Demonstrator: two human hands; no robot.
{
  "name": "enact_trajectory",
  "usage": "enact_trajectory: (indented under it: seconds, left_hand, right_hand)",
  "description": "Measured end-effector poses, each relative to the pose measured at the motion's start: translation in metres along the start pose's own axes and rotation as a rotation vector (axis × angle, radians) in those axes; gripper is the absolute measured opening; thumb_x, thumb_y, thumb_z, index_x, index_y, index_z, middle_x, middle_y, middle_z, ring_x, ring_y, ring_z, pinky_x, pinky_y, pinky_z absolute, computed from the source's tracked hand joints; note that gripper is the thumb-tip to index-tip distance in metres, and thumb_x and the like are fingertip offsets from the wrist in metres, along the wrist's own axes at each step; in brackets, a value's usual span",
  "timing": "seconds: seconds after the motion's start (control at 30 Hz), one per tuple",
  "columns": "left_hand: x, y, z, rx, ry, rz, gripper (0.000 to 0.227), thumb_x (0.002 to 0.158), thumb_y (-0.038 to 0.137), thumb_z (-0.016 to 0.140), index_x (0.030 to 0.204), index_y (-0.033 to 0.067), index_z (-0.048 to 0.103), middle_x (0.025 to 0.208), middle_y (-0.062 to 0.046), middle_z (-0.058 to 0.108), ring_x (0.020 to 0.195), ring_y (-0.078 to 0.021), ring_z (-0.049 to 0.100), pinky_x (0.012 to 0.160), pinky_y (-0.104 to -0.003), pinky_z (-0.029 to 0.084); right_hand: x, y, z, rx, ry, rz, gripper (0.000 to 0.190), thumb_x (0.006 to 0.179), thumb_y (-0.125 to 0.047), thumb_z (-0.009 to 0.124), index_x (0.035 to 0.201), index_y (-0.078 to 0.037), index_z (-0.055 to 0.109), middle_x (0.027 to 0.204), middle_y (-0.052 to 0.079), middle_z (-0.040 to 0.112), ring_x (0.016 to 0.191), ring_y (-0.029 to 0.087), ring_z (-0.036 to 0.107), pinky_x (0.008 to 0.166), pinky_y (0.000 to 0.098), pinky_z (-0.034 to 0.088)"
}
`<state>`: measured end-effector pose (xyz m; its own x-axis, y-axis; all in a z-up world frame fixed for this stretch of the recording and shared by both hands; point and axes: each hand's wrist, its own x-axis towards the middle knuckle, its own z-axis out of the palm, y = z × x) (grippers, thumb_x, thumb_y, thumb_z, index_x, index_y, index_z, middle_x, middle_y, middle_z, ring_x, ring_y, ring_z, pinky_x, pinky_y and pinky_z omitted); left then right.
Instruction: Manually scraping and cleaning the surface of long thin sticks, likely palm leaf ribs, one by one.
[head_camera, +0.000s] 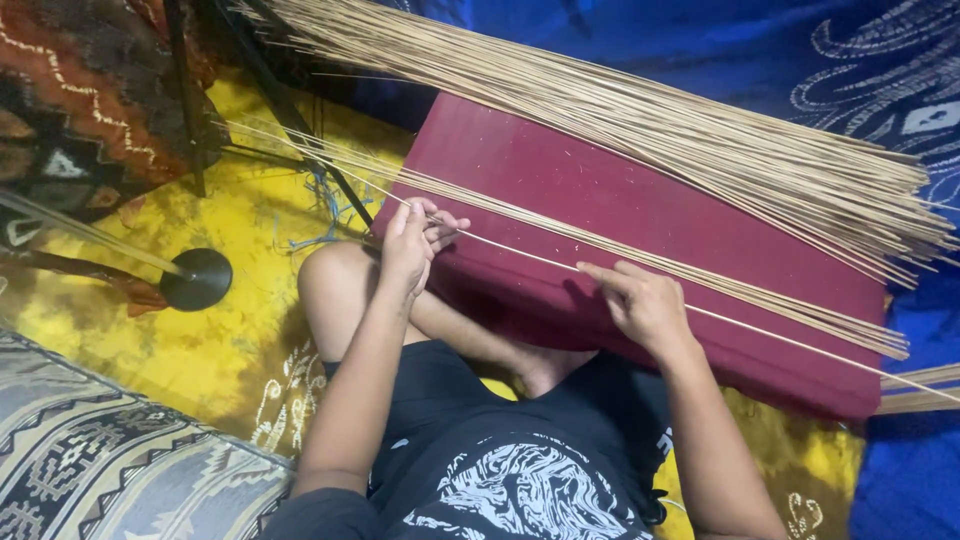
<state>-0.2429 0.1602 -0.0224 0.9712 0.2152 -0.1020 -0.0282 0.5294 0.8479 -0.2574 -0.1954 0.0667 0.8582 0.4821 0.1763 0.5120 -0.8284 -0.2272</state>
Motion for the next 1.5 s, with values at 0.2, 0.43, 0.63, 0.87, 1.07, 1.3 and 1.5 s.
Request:
enact_trajectory:
  seconds: [0.2,0.43,0.63,0.87,1.07,1.3,1.5]
  left_hand:
    - [-0.009,-0.002,0.005,0.038,0.050,0.009,0.028,0.114,0.031,0.022,0.112,0.0141,0.044,0.090,-0.017,0.072,0.100,-0.0342,0.076,0.093,-0.047,0.061]
    - [-0.011,0.007,-0.003,0.050,0.036,0.042,0.027,0.114,0.028,0.021,0.111,0.0134,0.044,0.086,-0.017,0.072,0.094,-0.0339,0.077,0.088,-0.046,0.064]
    - [-0.005,0.001,-0.017,0.082,-0.029,0.062,0.028,0.114,0.030,0.023,0.111,0.0120,0.044,0.084,-0.019,0.072,0.090,-0.0353,0.078,0.084,-0.047,0.065]
    - [-0.002,0.000,-0.013,0.065,-0.103,0.069,0.028,0.114,0.031,0.027,0.112,0.0095,0.045,0.085,-0.021,0.072,0.092,-0.0363,0.077,0.084,-0.049,0.064]
    - [0.019,0.029,-0.041,0.019,0.011,0.074,0.030,0.113,0.035,0.025,0.112,0.0123,0.045,0.087,-0.017,0.072,0.093,-0.0318,0.078,0.083,-0.041,0.065]
    - [0.028,0.048,-0.045,0.179,-0.019,0.121,0.031,0.113,0.036,0.033,0.107,0.0110,0.051,0.074,-0.017,0.069,0.080,-0.0316,0.079,0.072,-0.039,0.065]
    - [0.017,0.058,-0.032,0.278,0.019,0.149,0.033,0.113,0.035,0.032,0.107,0.0098,0.053,0.076,-0.016,0.071,0.080,-0.0295,0.079,0.074,-0.038,0.065]
  right_hand:
    - [0.019,-0.034,-0.003,0.011,-0.011,-0.089,0.040,0.099,-0.027,0.055,0.127,-0.051,0.070,0.075,0.000,0.059,0.069,0.031,0.069,0.062,0.0458,0.059]
    - [0.042,-0.054,0.008,-0.005,-0.054,-0.120,0.039,0.100,-0.032,0.055,0.128,-0.057,0.067,0.076,-0.002,0.061,0.069,0.031,0.069,0.065,0.0473,0.060]
    - [0.041,-0.057,0.011,-0.010,-0.083,-0.115,0.038,0.098,-0.031,0.056,0.125,-0.055,0.069,0.075,-0.002,0.061,0.068,0.032,0.070,0.065,0.0479,0.061]
    - [0.036,-0.054,0.008,-0.026,-0.090,-0.111,0.039,0.097,-0.029,0.057,0.126,-0.053,0.069,0.076,-0.002,0.062,0.067,0.032,0.070,0.062,0.0465,0.061]
    - [0.030,-0.049,-0.005,-0.069,-0.057,-0.081,0.041,0.098,-0.029,0.056,0.126,-0.056,0.068,0.075,-0.003,0.060,0.068,0.029,0.070,0.063,0.0450,0.060]
    - [0.031,-0.049,-0.015,-0.080,-0.078,-0.084,0.041,0.098,-0.028,0.056,0.125,-0.055,0.069,0.073,-0.003,0.060,0.069,0.029,0.069,0.061,0.0437,0.059]
    - [0.029,-0.054,-0.019,-0.078,-0.081,-0.076,0.038,0.097,-0.027,0.057,0.121,-0.051,0.072,0.074,-0.002,0.061,0.070,0.030,0.070,0.062,0.0438,0.059]
